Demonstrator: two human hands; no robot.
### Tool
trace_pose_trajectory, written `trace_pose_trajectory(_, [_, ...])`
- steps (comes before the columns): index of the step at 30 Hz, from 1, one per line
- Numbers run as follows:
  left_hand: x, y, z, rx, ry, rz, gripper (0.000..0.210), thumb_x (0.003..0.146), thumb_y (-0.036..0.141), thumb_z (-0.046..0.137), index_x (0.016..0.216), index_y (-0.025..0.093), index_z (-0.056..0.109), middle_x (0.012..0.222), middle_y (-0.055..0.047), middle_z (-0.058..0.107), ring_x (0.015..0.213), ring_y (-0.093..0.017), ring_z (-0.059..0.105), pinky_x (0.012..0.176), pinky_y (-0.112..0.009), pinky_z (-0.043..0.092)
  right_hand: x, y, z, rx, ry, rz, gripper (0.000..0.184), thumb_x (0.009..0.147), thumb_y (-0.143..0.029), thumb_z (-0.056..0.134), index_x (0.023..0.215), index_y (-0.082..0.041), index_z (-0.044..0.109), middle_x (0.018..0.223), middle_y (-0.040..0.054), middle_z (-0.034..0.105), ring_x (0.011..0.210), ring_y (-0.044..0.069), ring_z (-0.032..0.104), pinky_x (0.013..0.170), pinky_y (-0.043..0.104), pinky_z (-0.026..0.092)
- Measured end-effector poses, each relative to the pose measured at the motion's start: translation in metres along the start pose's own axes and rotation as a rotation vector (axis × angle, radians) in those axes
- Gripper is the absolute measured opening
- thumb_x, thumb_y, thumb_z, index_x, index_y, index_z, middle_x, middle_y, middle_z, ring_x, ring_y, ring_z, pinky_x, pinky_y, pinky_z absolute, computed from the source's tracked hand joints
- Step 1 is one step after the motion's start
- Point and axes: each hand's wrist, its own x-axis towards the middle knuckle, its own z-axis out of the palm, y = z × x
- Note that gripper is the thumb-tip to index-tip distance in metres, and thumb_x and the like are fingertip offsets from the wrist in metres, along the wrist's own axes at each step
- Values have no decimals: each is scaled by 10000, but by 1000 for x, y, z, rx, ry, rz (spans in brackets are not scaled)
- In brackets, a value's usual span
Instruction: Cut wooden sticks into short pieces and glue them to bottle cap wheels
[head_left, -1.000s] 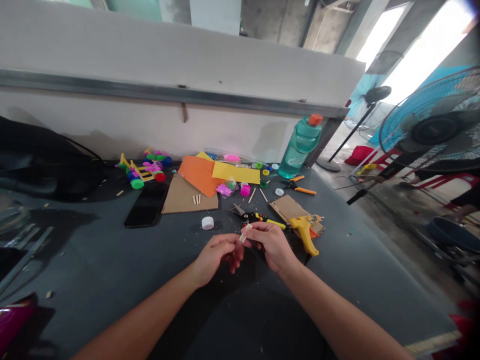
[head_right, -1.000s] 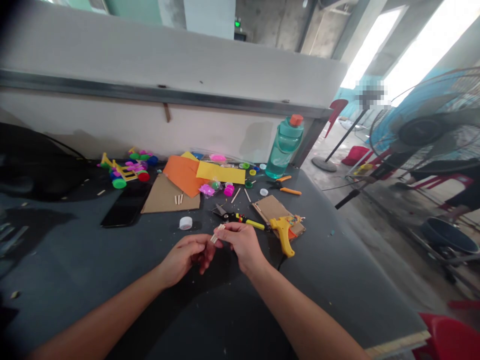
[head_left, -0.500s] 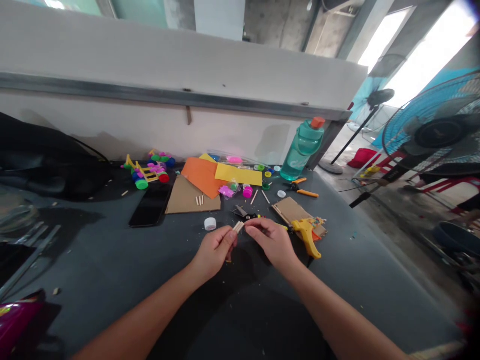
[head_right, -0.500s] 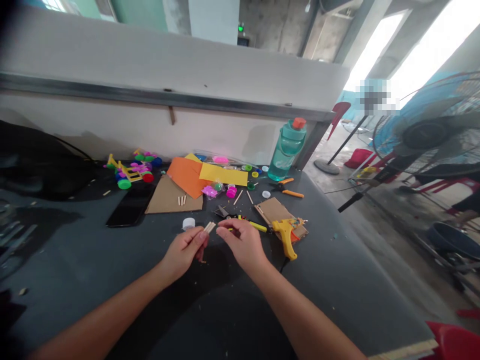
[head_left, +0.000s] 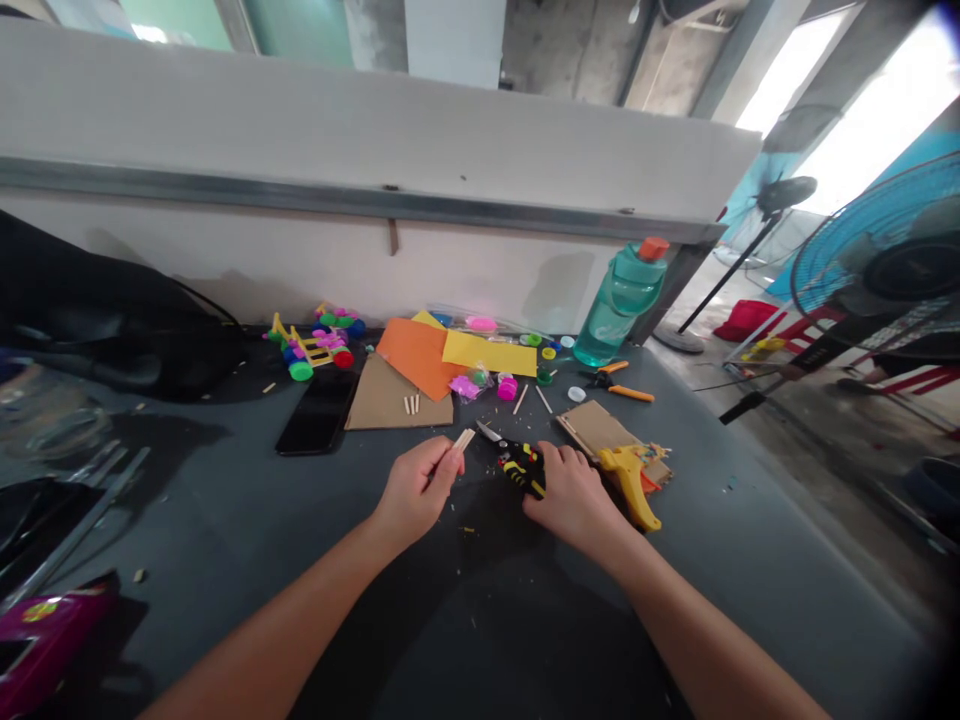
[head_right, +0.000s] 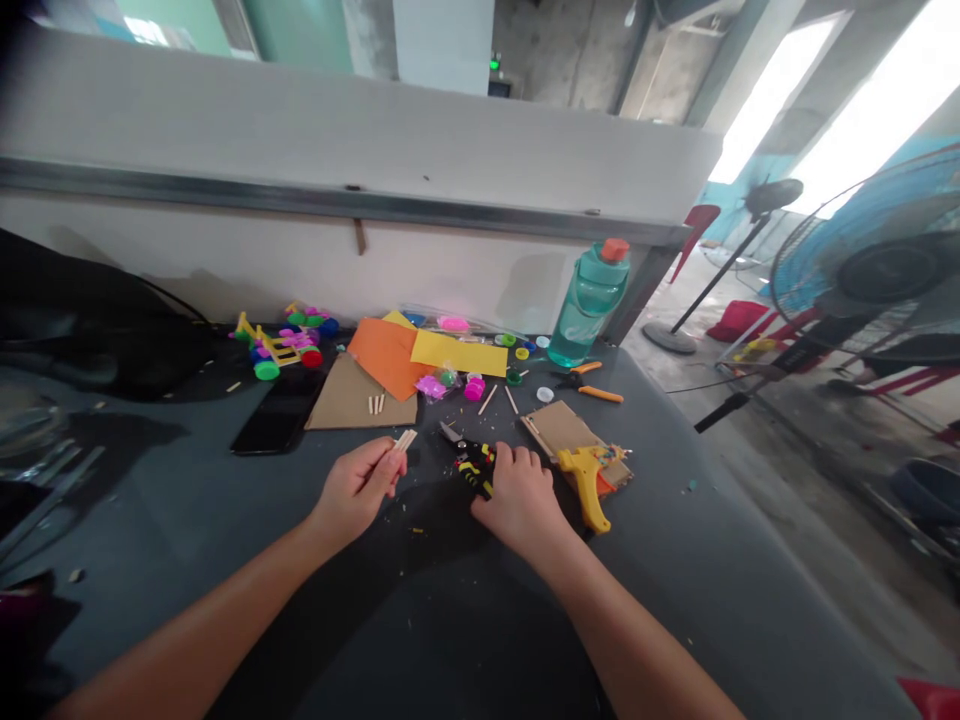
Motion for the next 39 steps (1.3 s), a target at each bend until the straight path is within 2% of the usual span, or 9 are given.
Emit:
trace_pose_trajectory(5, [3, -2, -5, 40, 65, 4, 300, 884, 302, 360, 620, 182, 436, 506, 34, 427, 501, -103, 415, 514, -213, 315, -3, -2, -7, 300, 49, -42, 596, 634, -220, 525, 1216, -127, 440, 1125, 129, 508, 1036, 246, 495, 875, 336, 371])
trace_pose_trajectory(8, [13, -6, -22, 127, 162, -22, 335, 899, 328, 316, 611, 186, 412, 489, 35, 413, 493, -104, 414, 510, -212, 313, -3, -3, -10, 412, 49, -41, 543, 633, -203, 494, 1170, -132, 464, 1109, 113, 529, 991, 232, 519, 853, 332, 387])
trace_pose_trajectory(12, [31, -28, -54, 566, 257, -99, 338, 888, 356, 327, 659, 177, 500, 543, -5, 503, 541, -137, 491, 509, -229, 307, 0, -2, -4, 450, 45, -42, 548, 605, -194, 515, 1150, -141, 486, 1098, 109, 534, 950, 235, 531, 824, 335, 396])
trace_pose_trajectory(15, [39, -51, -67, 930, 172, -201, 359, 879, 355, 333, 691, 158, 568, 639, -72, 603, 603, -191, 564, 516, -255, 309, 1, -3, 2, 453, 19, -46, 553, 599, -189, 526, 1149, -143, 494, 1089, 108, 530, 931, 234, 533, 821, 336, 395])
trace_pose_trajectory(17, [40, -62, -68, 1024, 72, -293, 393, 887, 360, 308, 734, 150, 603, 689, -106, 644, 626, -215, 597, 532, -268, 334, 0, -4, 4, 458, 3, -51, 557, 600, -181, 526, 1154, -141, 492, 1090, 109, 522, 930, 231, 532, 823, 335, 393])
trace_pose_trajectory(24, [41, -67, -65, 1082, 49, -358, 509, 903, 428, 228, 823, 151, 647, 732, -134, 676, 669, -239, 632, 562, -285, 388, -1, -5, 5, 445, -11, -58, 564, 598, -172, 540, 1160, -155, 492, 1083, 98, 514, 934, 232, 526, 820, 332, 390])
trace_pose_trajectory(34, [39, -68, -68, 1081, 61, -404, 441, 893, 390, 270, 856, 158, 643, 733, -127, 671, 668, -258, 632, 556, -292, 393, -1, -6, 3, 434, 1, -48, 567, 591, -190, 542, 1154, -131, 498, 1078, 110, 522, 911, 230, 539, 796, 332, 406])
trace_pose_trajectory(36, [38, -64, -67, 1053, 134, -359, 411, 892, 371, 292, 857, 149, 637, 783, -128, 668, 712, -247, 628, 582, -285, 397, 0, -5, 3, 446, 10, -49, 563, 590, -189, 538, 1150, -136, 502, 1085, 111, 528, 911, 232, 544, 806, 340, 408])
trace_pose_trajectory(39, [37, -54, -61, 833, 203, -127, 356, 892, 344, 333, 892, 147, 630, 849, -113, 660, 795, -218, 609, 641, -263, 402, -1, -5, 0, 486, 31, -70, 575, 597, -196, 533, 1168, -158, 484, 1116, 106, 537, 965, 244, 539, 856, 364, 398])
